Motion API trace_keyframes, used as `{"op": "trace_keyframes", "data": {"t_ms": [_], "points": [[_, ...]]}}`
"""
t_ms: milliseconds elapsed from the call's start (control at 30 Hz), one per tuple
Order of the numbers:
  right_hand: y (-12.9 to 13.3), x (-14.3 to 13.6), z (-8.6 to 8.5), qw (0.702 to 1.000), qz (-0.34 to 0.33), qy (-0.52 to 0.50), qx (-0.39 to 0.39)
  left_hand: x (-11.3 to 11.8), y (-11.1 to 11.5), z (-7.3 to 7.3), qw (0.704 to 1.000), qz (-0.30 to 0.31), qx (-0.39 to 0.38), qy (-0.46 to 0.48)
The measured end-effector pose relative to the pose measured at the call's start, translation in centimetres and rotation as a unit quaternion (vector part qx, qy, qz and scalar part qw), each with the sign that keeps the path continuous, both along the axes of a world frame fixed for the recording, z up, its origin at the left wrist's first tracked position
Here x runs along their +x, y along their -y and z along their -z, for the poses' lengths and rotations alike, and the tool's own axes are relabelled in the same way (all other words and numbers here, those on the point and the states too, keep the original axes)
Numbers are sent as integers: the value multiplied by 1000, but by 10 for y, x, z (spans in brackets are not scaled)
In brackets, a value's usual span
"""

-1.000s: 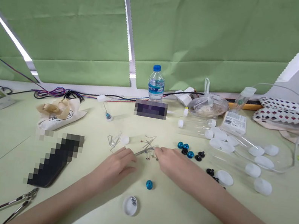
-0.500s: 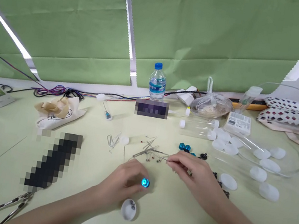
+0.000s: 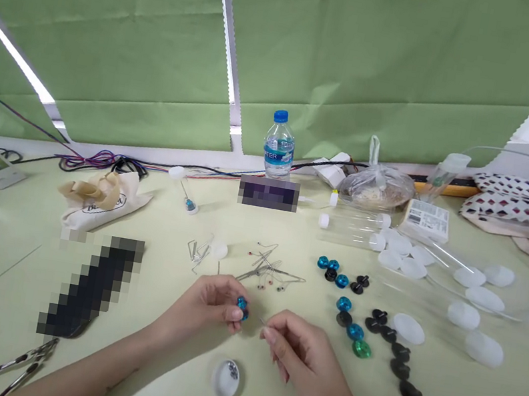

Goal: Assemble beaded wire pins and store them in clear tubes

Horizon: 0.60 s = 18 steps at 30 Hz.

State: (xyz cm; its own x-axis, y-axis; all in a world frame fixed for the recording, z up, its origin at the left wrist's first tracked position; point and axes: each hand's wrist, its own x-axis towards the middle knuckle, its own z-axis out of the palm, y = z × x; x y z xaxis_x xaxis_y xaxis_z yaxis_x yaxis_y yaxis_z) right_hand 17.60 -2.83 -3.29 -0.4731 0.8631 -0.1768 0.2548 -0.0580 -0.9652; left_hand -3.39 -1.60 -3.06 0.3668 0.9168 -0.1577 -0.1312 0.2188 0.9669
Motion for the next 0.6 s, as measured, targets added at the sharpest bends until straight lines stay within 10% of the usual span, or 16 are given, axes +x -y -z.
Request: {"op": "trace_keyframes", "data": {"t_ms": [233, 467, 600], "points": [[-16, 9, -3, 996, -12, 59, 67, 3, 9, -3, 920, -27, 208, -331], [-34, 17, -2, 993, 19, 70, 92, -8, 1, -8, 832, -9, 350, -430], [-35, 17, -2, 993, 18, 76, 86, -30, -13, -9, 730, -37, 392, -559]]}}
